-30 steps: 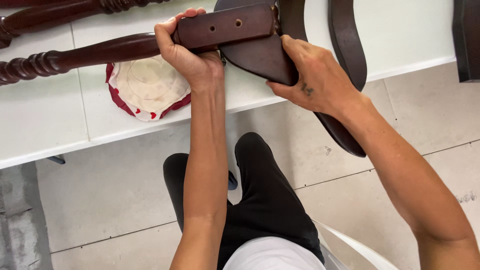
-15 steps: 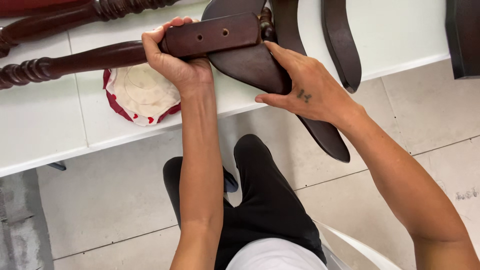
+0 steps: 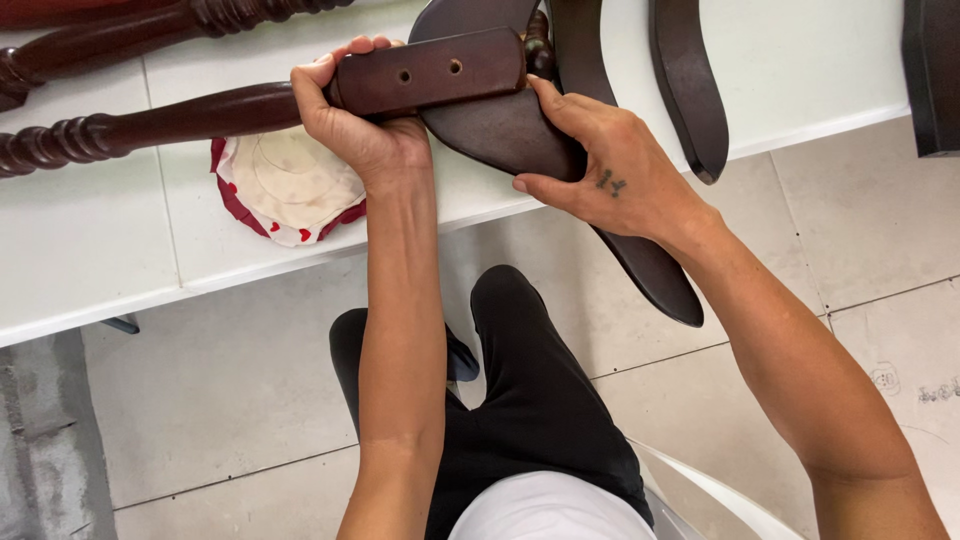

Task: The person aligns a wooden chair leg with a curved stretcher, inserts a wooden dowel into the joint, and secures the connection. The person then repeats the process with another leg and stretcher, ensuring the parts are properly fitted.

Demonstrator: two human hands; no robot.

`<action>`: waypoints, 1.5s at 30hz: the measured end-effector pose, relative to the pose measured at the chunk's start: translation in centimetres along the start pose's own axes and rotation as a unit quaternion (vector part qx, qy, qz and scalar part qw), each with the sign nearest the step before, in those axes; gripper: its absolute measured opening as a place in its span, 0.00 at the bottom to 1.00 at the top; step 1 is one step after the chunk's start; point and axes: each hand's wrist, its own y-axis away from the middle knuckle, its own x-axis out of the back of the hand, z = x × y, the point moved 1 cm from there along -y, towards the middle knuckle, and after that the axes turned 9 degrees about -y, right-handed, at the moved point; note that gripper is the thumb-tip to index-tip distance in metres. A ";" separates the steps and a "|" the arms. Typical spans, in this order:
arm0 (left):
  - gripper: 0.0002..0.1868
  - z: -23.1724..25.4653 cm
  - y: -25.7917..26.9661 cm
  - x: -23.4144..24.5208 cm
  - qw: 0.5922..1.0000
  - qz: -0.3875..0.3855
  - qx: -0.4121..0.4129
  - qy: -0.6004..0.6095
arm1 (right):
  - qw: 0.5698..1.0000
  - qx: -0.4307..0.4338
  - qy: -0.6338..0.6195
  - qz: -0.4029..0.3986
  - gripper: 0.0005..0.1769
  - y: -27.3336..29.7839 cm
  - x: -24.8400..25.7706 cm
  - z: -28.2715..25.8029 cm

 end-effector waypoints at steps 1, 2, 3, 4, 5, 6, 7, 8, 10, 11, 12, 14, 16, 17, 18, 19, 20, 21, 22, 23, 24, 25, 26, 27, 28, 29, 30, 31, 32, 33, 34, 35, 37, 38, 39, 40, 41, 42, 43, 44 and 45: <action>0.07 0.0 0.0 -0.1 1.000 0.003 -0.001 -0.003 | 1.000 0.000 0.000 -0.001 0.47 0.0 0.0 0.0; 0.07 0.0 0.1 -0.1 1.000 0.006 0.000 -0.008 | 1.000 -0.001 0.000 0.000 0.47 0.2 0.0 0.1; 0.08 0.0 0.2 -0.1 1.000 0.010 0.001 -0.014 | 1.000 -0.002 0.000 0.000 0.46 0.3 0.0 0.1; 0.08 0.0 0.2 -0.1 1.000 0.013 0.001 -0.019 | 1.000 0.003 0.003 0.001 0.47 0.3 0.0 0.1; 0.08 -0.1 0.3 -0.2 1.000 0.010 0.001 -0.018 | 1.000 0.009 0.006 0.002 0.48 0.3 0.0 0.2; 0.08 -0.1 0.3 -0.2 1.000 0.008 0.000 -0.017 | 1.000 0.017 0.008 0.002 0.48 0.2 -0.1 0.1; 0.07 0.0 0.3 -0.2 1.000 0.006 -0.001 -0.016 | 1.000 0.008 0.007 -0.001 0.48 0.1 -0.1 0.1; 0.08 0.0 0.3 -0.1 1.000 0.008 -0.002 -0.019 | 1.000 -0.001 0.006 -0.004 0.48 0.1 -0.1 0.1; 0.08 0.0 0.2 -0.2 1.000 0.012 -0.004 -0.022 | 1.000 -0.005 0.005 -0.005 0.48 -0.2 -0.1 -0.1; 0.08 0.0 0.1 -0.2 1.000 0.014 -0.006 -0.023 | 1.000 0.000 0.007 -0.003 0.48 -0.3 -0.1 -0.1; 0.08 0.0 0.1 -0.3 1.000 0.016 -0.006 -0.024 | 1.000 0.003 0.008 0.000 0.48 -0.3 -0.1 -0.1; 0.08 -0.1 0.1 -0.4 1.000 0.012 -0.009 -0.025 | 1.000 -0.015 0.008 -0.006 0.48 -0.3 0.0 -0.1; 0.08 -0.1 0.1 -0.5 1.000 0.002 -0.015 -0.024 | 0.999 -0.037 0.020 -0.014 0.47 -0.3 0.0 0.0; 0.08 0.0 0.2 -0.5 1.000 0.001 -0.009 -0.020 | 0.998 -0.050 0.033 -0.019 0.47 -0.3 0.0 0.0; 0.08 0.1 0.2 -0.5 1.000 0.001 -0.004 -0.017 | 0.997 -0.063 0.046 -0.025 0.47 -0.3 0.0 0.0; 0.09 0.1 0.3 -0.5 1.000 0.001 0.001 -0.014 | 0.999 -0.022 0.037 -0.011 0.46 -0.2 0.1 -0.1; 0.08 0.2 0.3 -0.5 1.000 0.003 0.000 -0.014 | 0.999 0.020 0.028 0.003 0.45 0.0 0.2 -0.2; 0.08 0.3 0.3 -0.4 1.000 0.005 -0.001 -0.014 | 0.998 0.061 0.018 0.017 0.45 0.1 0.2 -0.3; 0.08 0.3 0.3 -0.3 1.000 0.007 -0.001 -0.014 | 0.999 0.021 -0.019 0.016 0.43 0.2 0.2 -0.2; 0.08 0.3 0.4 -0.2 1.000 0.003 -0.004 -0.016 | 0.998 -0.020 -0.056 0.014 0.41 0.1 0.2 -0.1; 0.08 0.3 0.5 -0.2 1.000 -0.001 -0.006 -0.016 | 0.994 -0.061 -0.092 0.012 0.39 0.0 0.3 0.1; 0.08 0.2 0.5 -0.2 1.000 -0.006 -0.008 -0.017 | 0.992 -0.077 -0.101 0.018 0.39 -0.2 0.3 0.3; 0.08 0.2 0.6 -0.2 1.000 -0.004 -0.008 -0.017 | 0.990 -0.091 -0.109 0.025 0.38 -0.5 0.2 0.4; 0.07 0.1 0.7 -0.2 1.000 -0.002 -0.008 -0.017 | 0.987 -0.105 -0.118 0.031 0.38 -0.9 0.1 0.5; 0.07 0.1 0.7 -0.2 1.000 0.000 -0.008 -0.017 | 0.990 -0.102 -0.092 0.036 0.43 -1.4 -0.2 0.6; 0.08 0.1 0.7 -0.2 1.000 -0.002 -0.004 -0.013 | 0.992 -0.098 -0.066 0.040 0.48 -1.9 -0.5 0.7; 0.09 0.2 0.6 -0.3 1.000 -0.004 0.000 -0.008 | 0.994 -0.093 -0.040 0.045 0.53 -2.2 -0.6 0.9; 0.10 0.3 0.5 -0.3 1.000 -0.006 0.004 -0.004 | 0.997 -0.030 -0.021 0.063 0.55 -2.4 -0.8 0.9; 0.09 0.3 0.4 -0.2 1.000 -0.007 0.006 -0.002 | 0.996 0.035 -0.001 0.078 0.57 -2.6 -1.3 0.7; 0.09 0.3 0.3 -0.2 1.000 -0.009 0.008 0.001 | 0.991 0.099 0.018 0.092 0.59 -2.9 -1.6 0.6; 0.09 0.2 0.4 0.0 1.000 -0.008 0.009 0.003 | 0.992 0.074 0.041 0.092 0.63 -3.2 -2.0 0.7; 0.09 0.1 0.4 0.1 1.000 -0.013 0.009 0.000 | 0.992 0.049 0.063 0.092 0.67 -3.5 -2.4 0.7; 0.08 0.1 0.4 0.2 1.000 -0.025 0.008 -0.004 | 0.992 0.004 0.084 0.093 0.70 -3.7 -2.8 0.5; 0.08 0.1 0.3 0.1 0.999 -0.037 0.011 0.006 | 0.992 -0.014 0.081 0.094 0.70 -3.8 -2.9 0.3; 0.09 0.1 0.3 -0.1 0.999 -0.049 0.014 0.016 | 0.992 -0.032 0.079 0.095 0.69 -4.0 -3.0 0.0; 0.09 0.2 0.4 -0.1 0.998 -0.061 0.018 0.025 | 0.993 -0.025 0.068 0.098 0.68 -4.0 -3.0 -0.4; 0.09 0.4 0.5 -0.2 0.998 -0.063 0.017 0.020 | 0.993 -0.018 0.058 0.100 0.66 -4.0 -2.9 -0.7; 0.09 0.5 0.7 -0.3 0.998 -0.064 0.018 0.016 | 0.993 -0.011 0.048 0.103 0.65 -3.9 -2.7 -0.9; 0.09 0.6 0.7 -0.5 0.998 -0.066 0.018 0.012 | 0.993 -0.004 0.053 0.107 0.64 -3.9 -2.7 -1.1; 0.09 0.6 0.9 -0.7 0.997 -0.066 0.026 0.000 | 0.992 0.000 0.057 0.111 0.62 -3.8 -2.7 -1.2; 0.10 0.7 1.0 -0.8 0.997 -0.066 0.034 -0.011 | 0.992 0.003 0.061 0.115 0.61 -3.7 -2.6 -1.2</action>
